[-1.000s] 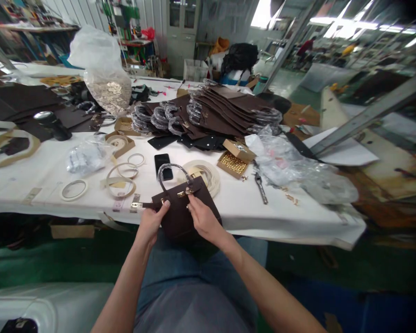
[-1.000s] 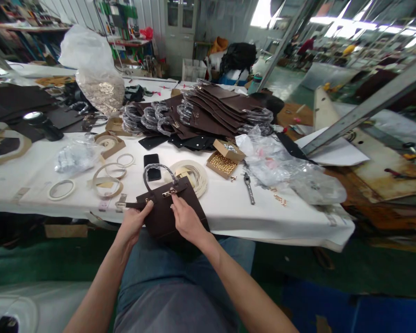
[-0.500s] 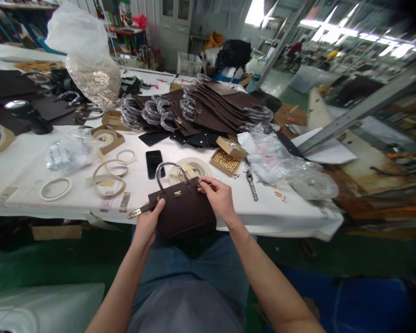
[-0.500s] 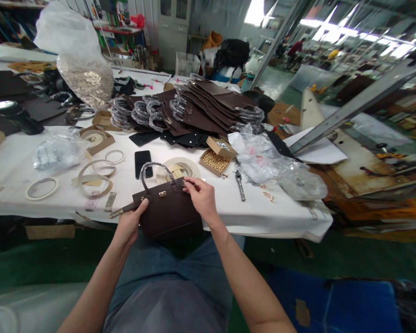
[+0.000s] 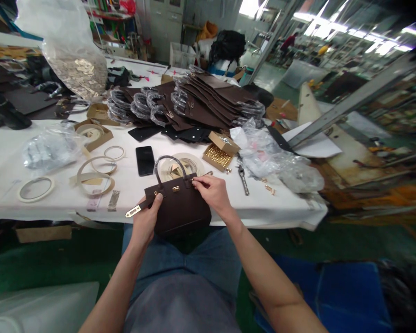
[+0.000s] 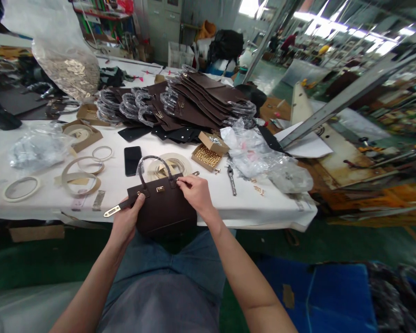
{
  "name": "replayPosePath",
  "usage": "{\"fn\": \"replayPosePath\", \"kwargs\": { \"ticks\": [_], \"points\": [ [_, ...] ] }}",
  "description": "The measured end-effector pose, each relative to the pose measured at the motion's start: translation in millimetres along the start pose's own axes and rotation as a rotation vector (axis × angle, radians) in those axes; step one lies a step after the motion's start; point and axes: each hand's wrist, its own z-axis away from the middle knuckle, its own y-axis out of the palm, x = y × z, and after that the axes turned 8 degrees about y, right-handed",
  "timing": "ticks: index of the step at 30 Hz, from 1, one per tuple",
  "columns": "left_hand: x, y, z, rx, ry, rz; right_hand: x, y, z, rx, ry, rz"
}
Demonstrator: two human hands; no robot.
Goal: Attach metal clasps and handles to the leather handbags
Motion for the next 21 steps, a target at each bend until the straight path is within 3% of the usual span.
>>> {"fn": "replayPosePath", "kwargs": {
  "ticks": [4, 10, 16, 21],
  "points": [
    [0.7, 2.3, 4.6, -0.006, 0.017, -0.066, -7.6, -0.6, 2.3, -0.006, -0.024, 0.063],
    [-8.6, 6.1, 11.4, 0.01, 0.164, -0.272, -9.4, -4.7, 4.5, -0.006, -0.022, 0.075],
    [-29.1, 15.0, 19.6, 0.04, 0.172, -0.254, -4.1, -7.1, 8.3, -0.034, -0.026, 0.077],
    [-33.6, 16.4, 23.4, 0.036, 0.231, -0.287, -1.7, -9.2, 9.3, -0.059, -0.012, 0.034]
  ]
}}
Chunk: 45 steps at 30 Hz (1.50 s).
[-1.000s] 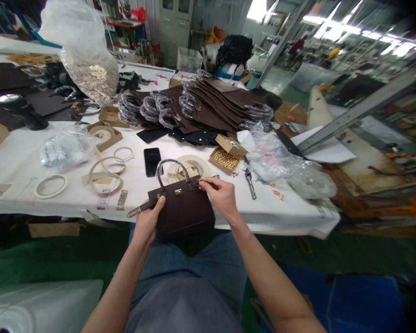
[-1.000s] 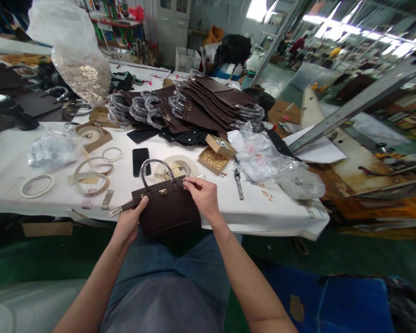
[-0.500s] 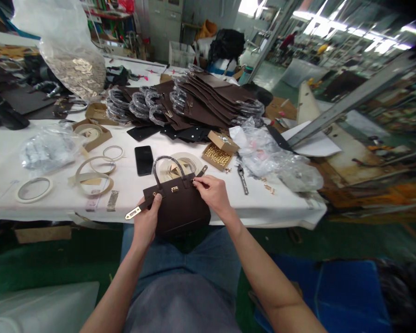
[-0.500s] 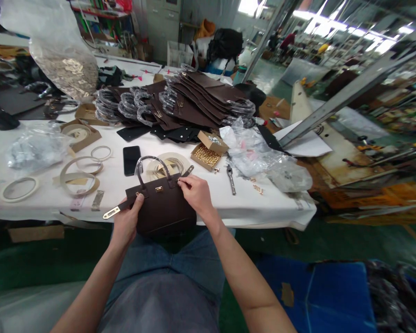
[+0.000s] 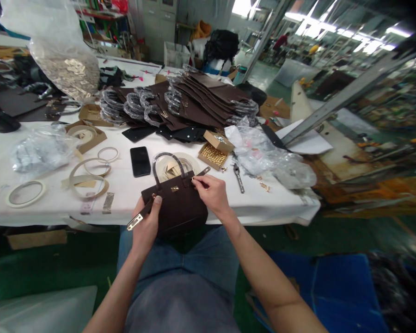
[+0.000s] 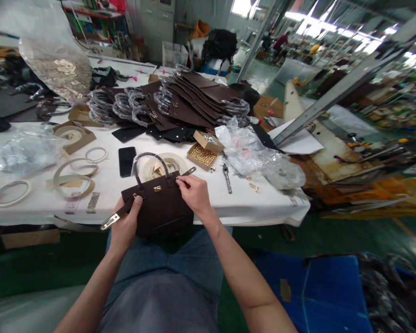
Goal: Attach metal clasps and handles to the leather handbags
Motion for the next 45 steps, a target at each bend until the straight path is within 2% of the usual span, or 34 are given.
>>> {"fn": "replayPosePath", "kwargs": {
  "ticks": [4, 7, 10, 23, 27, 33, 38, 41, 43, 45],
  "points": [
    [0.5, 1.4, 1.0, 0.021, 0.08, -0.118, -2.7, -0.8, -1.2, -0.02, -0.056, 0.026],
    [1.4, 3.9, 5.0, 0.052, 0.127, -0.19, -7.9, 0.9, 0.0, 0.015, -0.093, 0.08],
    [3.1, 7.3, 11.7, 0.036, 0.165, -0.225, -10.9, 3.2, 2.7, 0.046, -0.105, 0.159],
    [20.3, 13.8, 23.1, -0.036, 0.164, -0.29, 1.0, 2.2, 5.3, 0.047, 0.022, 0.222],
    [24.9, 17.1, 26.1, -0.046, 0.204, -0.325, 1.0, -1.8, 4.6, 0.08, 0.044, 0.238],
    [33.1, 18.6, 31.5, -0.043, 0.241, -0.415, 7.1, -1.4, -0.6, 0.162, 0.058, 0.381],
    [31.0, 19.3, 33.6, -0.034, 0.281, -0.37, 10.7, 2.4, 5.3, 0.14, 0.075, 0.461],
    [27.2, 17.7, 32.3, -0.054, 0.244, -0.336, -1.0, 1.8, 16.8, 0.044, 0.11, 0.279],
    [27.0, 15.0, 31.5, -0.05, 0.207, -0.305, -14.0, 1.9, 26.8, -0.158, 0.244, 0.11],
    [28.8, 11.8, 31.6, -0.006, 0.174, -0.251, -27.0, 1.7, 35.7, -0.357, 0.45, -0.06]
  ]
}}
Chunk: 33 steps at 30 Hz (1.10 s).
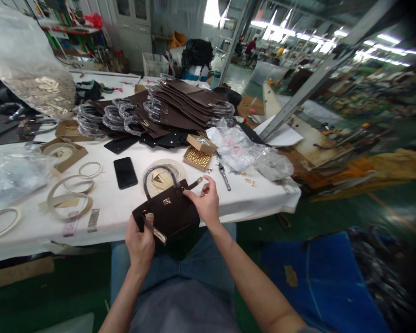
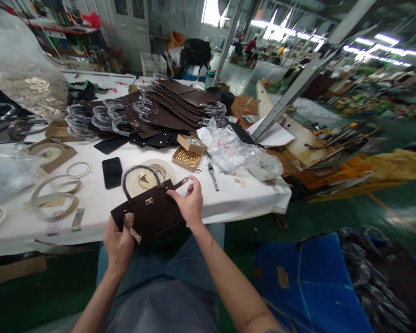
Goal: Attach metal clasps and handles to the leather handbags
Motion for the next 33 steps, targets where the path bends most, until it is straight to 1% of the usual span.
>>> {"fn": "replayPosePath", "kwargs": {
  "ticks": [1, 2, 3, 4, 6, 7, 8, 9, 11, 15, 18, 22, 27, 30, 33],
  "points": [
    [1.5, -1.2, 0.5, 0.032, -0.008, 0.034, -5.8, -2.0, 0.3, -0.019, 0.103, -0.086],
    [2.9, -2.3, 0.9, 0.062, -0.011, 0.065, -9.8, -4.6, 0.2, 0.021, 0.18, -0.176],
    [3.9, -3.3, 1.0, 0.084, -0.011, 0.086, -11.5, -7.9, -0.4, 0.115, 0.224, -0.265],
    [4.5, -4.2, 0.6, 0.098, -0.008, 0.098, -11.2, -11.9, -1.3, 0.243, 0.237, -0.345],
    [4.4, -5.5, -2.3, 0.115, -0.009, 0.117, -6.1, -21.0, -3.5, 0.489, 0.21, -0.464],
    [3.7, -5.8, -4.5, 0.123, -0.012, 0.128, -2.5, -25.1, -4.5, 0.574, 0.19, -0.493],
    [2.8, -6.0, -6.9, 0.132, -0.017, 0.138, 1.0, -28.2, -5.2, 0.624, 0.171, -0.504],
    [1.8, -5.9, -9.2, 0.143, -0.025, 0.149, 3.7, -29.9, -5.4, 0.637, 0.155, -0.502],
    [0.1, -5.7, -12.9, 0.165, -0.05, 0.177, 5.9, -28.5, -4.0, 0.591, 0.135, -0.476],
    [-0.7, -7.5, -14.6, 0.188, -0.106, 0.254, 0.0, -15.0, 4.1, 0.442, 0.147, -0.438],
    [0.6, -11.0, -13.4, 0.202, -0.125, 0.282, -5.0, -8.3, 9.0, 0.404, 0.128, -0.394],
    [3.2, -13.2, -13.0, 0.194, -0.148, 0.276, -5.6, -6.5, 13.0, 0.362, 0.077, -0.345],
    [3.6, -10.2, -13.3, 0.146, -0.095, 0.178, 3.5, -4.7, 26.1, 0.224, -0.045, -0.254],
    [2.0, -8.9, -12.0, 0.135, -0.066, 0.146, 8.9, -1.9, 35.0, 0.129, -0.145, -0.168],
    [1.6, -7.7, -10.2, 0.131, -0.098, 0.167, 12.1, 2.3, 39.4, 0.045, -0.262, -0.068]
  ]
}}
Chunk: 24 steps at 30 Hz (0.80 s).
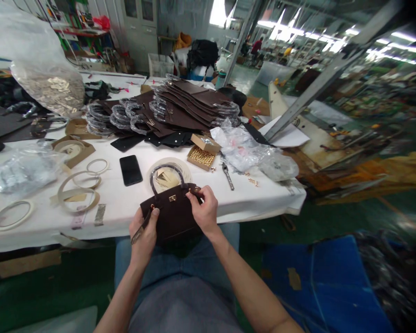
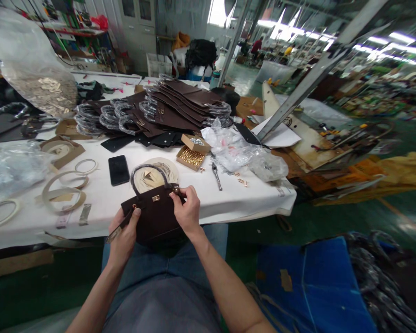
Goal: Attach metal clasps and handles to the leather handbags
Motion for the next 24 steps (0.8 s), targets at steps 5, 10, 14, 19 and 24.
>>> {"fn": "replayPosePath", "kwargs": {
  "ticks": [5, 10, 14, 19, 24],
  "points": [
    [-2.0, -2.8, 1.6, -0.019, -0.071, 0.104, 6.6, 2.9, -4.7, 0.019, -0.031, 0.084],
    [-13.1, -9.2, 4.6, -0.018, -0.057, 0.155, 14.1, -7.2, -4.9, 0.047, -0.084, 0.051],
    [-19.7, -8.6, 9.0, 0.008, -0.051, 0.178, 15.3, -15.6, 24.3, -0.093, -0.095, 0.074],
    [-23.9, -2.2, 13.3, 0.075, -0.079, 0.289, 24.0, -9.4, 99.6, -0.108, -0.079, 0.002],
    [-49.3, 3.9, 10.0, 0.202, -0.005, 0.361, 50.7, 0.3, 121.3, 0.194, -0.235, -0.074]
  ]
}}
